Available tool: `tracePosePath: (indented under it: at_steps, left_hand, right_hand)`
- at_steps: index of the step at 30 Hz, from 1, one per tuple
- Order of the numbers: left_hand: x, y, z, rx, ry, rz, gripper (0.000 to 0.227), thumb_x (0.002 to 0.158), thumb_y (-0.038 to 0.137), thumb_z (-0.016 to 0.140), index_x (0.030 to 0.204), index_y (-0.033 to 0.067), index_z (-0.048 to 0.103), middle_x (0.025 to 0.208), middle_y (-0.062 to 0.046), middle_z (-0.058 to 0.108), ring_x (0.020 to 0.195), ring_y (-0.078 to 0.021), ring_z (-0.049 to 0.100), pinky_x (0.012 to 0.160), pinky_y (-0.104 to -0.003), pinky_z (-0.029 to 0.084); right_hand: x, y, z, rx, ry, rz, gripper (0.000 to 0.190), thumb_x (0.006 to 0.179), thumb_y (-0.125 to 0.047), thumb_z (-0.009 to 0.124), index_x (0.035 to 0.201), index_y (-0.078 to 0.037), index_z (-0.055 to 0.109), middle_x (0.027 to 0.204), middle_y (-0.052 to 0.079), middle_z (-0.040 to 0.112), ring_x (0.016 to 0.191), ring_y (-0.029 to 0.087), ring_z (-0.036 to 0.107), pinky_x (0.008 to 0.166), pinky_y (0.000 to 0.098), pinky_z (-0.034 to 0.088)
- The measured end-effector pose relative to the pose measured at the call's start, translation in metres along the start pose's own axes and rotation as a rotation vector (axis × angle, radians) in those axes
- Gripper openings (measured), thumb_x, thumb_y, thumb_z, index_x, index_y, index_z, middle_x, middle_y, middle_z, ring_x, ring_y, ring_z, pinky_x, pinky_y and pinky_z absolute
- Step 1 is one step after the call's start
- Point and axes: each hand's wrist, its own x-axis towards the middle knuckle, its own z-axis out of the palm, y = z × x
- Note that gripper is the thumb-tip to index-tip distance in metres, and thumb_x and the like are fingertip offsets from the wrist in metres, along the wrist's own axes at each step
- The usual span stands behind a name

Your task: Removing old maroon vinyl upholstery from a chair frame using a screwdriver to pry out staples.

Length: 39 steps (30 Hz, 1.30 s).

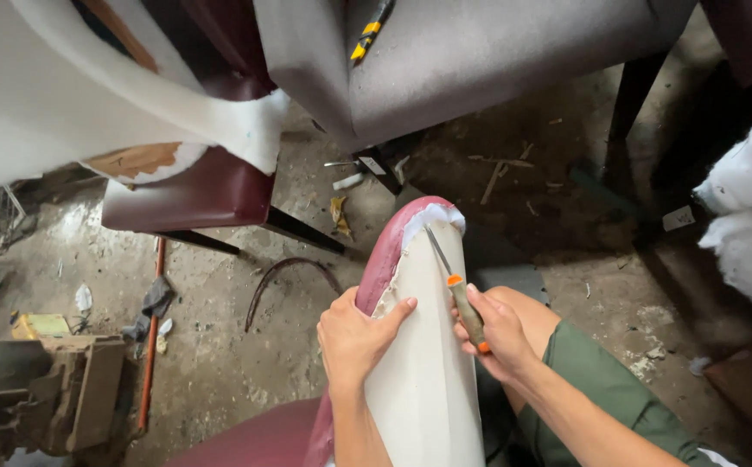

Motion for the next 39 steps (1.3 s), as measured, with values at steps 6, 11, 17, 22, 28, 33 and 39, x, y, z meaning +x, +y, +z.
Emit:
tracePosePath:
  at_steps: [6,11,17,22,28,33,39]
  left_hand:
    - [0.000,0.002,0.000,0.010,-0.036,-0.018,0.054,0.059,0.065,0.075,0.082,0.0164,0.065,0.078,-0.001,0.069,0.084,-0.0253,0.067,0.081,-0.038,0.051]
    - [-0.004,-0.002,-0.008,-0.149,0.002,0.041,0.068,0.056,0.053,0.085,0.103,0.0057,0.076,0.094,-0.020,0.075,0.099,-0.0386,0.071,0.084,-0.042,0.055]
    - [-0.002,-0.004,-0.009,-0.141,-0.030,0.042,0.070,0.056,0.055,0.084,0.105,0.0070,0.075,0.096,-0.019,0.076,0.102,-0.0374,0.071,0.085,-0.041,0.055]
    - [-0.002,-0.003,-0.010,-0.146,-0.022,0.048,0.071,0.056,0.056,0.084,0.106,0.0064,0.075,0.096,-0.020,0.075,0.101,-0.0378,0.071,0.084,-0.042,0.055]
    - [-0.001,-0.006,-0.009,-0.150,-0.021,0.056,0.070,0.057,0.055,0.084,0.105,0.0059,0.075,0.096,-0.020,0.075,0.102,-0.0383,0.070,0.084,-0.043,0.055]
    - [-0.002,-0.002,-0.011,-0.152,-0.024,0.045,0.070,0.057,0.054,0.085,0.107,0.0056,0.075,0.097,-0.020,0.076,0.102,-0.0382,0.071,0.084,-0.043,0.056]
    - [0.000,-0.002,-0.011,-0.127,-0.030,0.031,0.072,0.056,0.055,0.085,0.109,0.0065,0.074,0.100,-0.021,0.075,0.104,-0.0397,0.069,0.087,-0.045,0.055]
  right_hand:
    - [0.010,-0.008,-0.004,-0.479,0.194,-0.175,0.050,0.104,-0.039,0.039,0.093,-0.002,0.071,0.067,0.007,0.056,0.048,0.013,0.042,0.041,0.0264,0.030]
    - [0.043,0.007,-0.036,0.185,-0.243,0.394,0.040,0.105,-0.048,0.044,0.091,-0.012,0.051,0.063,-0.006,0.039,0.042,0.005,0.036,0.036,0.0157,0.032]
    - [0.009,-0.018,-0.006,-0.112,-0.157,0.078,0.055,0.100,-0.062,0.049,0.090,-0.008,0.050,0.067,0.004,0.046,0.044,0.008,0.043,0.035,0.0141,0.031]
    - [0.043,0.005,-0.034,-0.736,0.286,-0.441,0.021,0.088,-0.040,0.075,0.089,-0.020,0.073,0.066,-0.001,0.063,0.052,0.013,0.057,0.047,0.0259,0.045]
    - [0.039,0.017,-0.028,-0.022,-0.157,0.057,0.049,0.104,-0.056,0.044,0.089,-0.010,0.054,0.056,-0.004,0.038,0.040,0.008,0.037,0.036,0.0207,0.034]
    - [0.035,0.011,-0.036,0.571,-0.342,0.265,0.039,0.104,-0.053,0.043,0.088,-0.017,0.044,0.057,-0.011,0.028,0.040,0.002,0.032,0.036,0.0159,0.030]
    - [0.036,0.001,-0.051,-0.006,-0.026,0.068,0.035,0.108,-0.040,0.033,0.120,-0.012,0.049,0.073,0.006,0.042,0.051,0.014,0.039,0.035,0.0219,0.031]
